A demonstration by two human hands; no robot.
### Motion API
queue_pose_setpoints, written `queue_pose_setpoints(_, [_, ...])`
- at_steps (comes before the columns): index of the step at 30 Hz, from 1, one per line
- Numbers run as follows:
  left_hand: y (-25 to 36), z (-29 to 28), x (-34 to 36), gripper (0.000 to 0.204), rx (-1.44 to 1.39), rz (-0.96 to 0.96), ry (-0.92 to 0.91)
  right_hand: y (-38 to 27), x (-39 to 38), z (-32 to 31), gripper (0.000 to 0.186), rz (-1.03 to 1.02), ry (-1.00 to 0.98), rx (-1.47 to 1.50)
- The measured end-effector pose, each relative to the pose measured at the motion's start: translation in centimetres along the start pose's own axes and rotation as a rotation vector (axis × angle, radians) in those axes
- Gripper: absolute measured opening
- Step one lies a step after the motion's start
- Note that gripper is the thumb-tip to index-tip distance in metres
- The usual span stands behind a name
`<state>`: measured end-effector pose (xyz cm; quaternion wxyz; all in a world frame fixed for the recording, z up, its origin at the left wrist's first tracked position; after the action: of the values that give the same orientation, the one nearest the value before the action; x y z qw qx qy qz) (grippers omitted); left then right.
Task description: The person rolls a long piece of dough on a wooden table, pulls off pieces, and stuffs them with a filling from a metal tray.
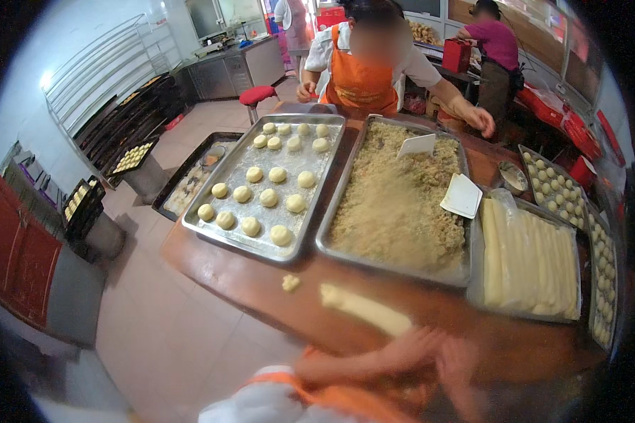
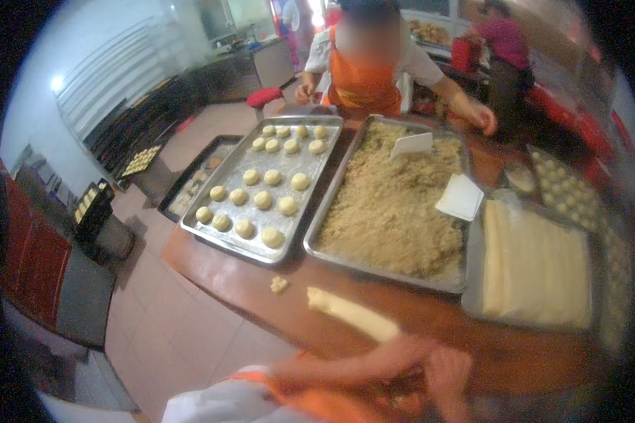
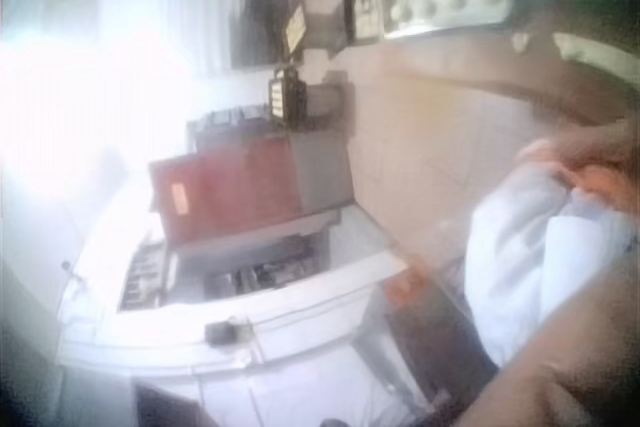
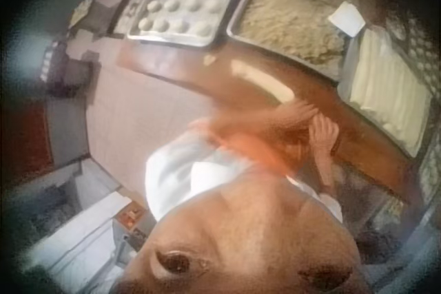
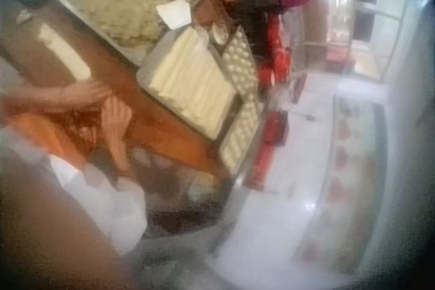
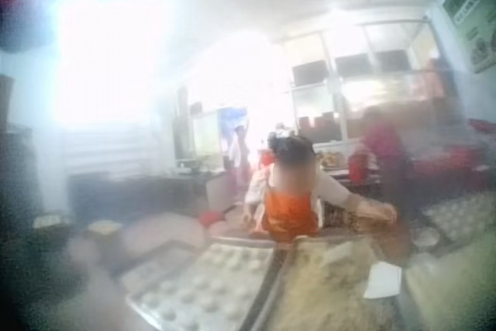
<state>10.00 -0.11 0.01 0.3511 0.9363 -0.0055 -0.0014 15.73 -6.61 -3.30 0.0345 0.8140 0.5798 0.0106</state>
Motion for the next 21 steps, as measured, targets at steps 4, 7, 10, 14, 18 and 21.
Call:
queue_pose_setpoints(4, [2.5,0.6,-2.7,0.059,0.249,0.245,0.175,-3.4,-4.2,-4.8,0.041,0.03,0.333,-0.051])
queue_pose_setpoints(7, [0.6,0.0,-0.5,0.059,0.246,0.216,0.187,-2.2,-1.5,-4.4,0.036,0.144,0.228,-0.005])
queue_pose_setpoints(10, [-3.7,-0.6,5.7,0.049,0.296,0.091,0.18,2.4,5.0,-4.2,0.031,0.206,0.171,0.041])
queue_pose_setpoints(14, [-3.5,-5.1,8.5,0.05,0.217,-0.036,0.117,4.6,7.0,-4.8,0.025,0.088,0.339,0.254])
queue_pose_setpoints(18, [-2.2,-2.7,4.3,0.052,0.234,0.052,0.212,-0.6,5.4,-8.3,0.029,-0.1,0.242,0.07])
queue_pose_setpoints(21, [0.2,-0.5,-1.0,0.054,0.107,0.159,0.245,-2.0,-0.2,-7.0,0.039,-0.128,0.211,0.116])
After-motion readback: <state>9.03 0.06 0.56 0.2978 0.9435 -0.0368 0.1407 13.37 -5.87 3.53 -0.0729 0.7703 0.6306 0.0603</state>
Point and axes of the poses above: each hand's wrist, its own x-axis towards the middle knuckle, its own z-axis out of the palm, y = z × x, the point moved 10 cm from there along x, towards the middle knuckle, and after that the axes turned 10 degrees about -x, right-handed, at the moved point
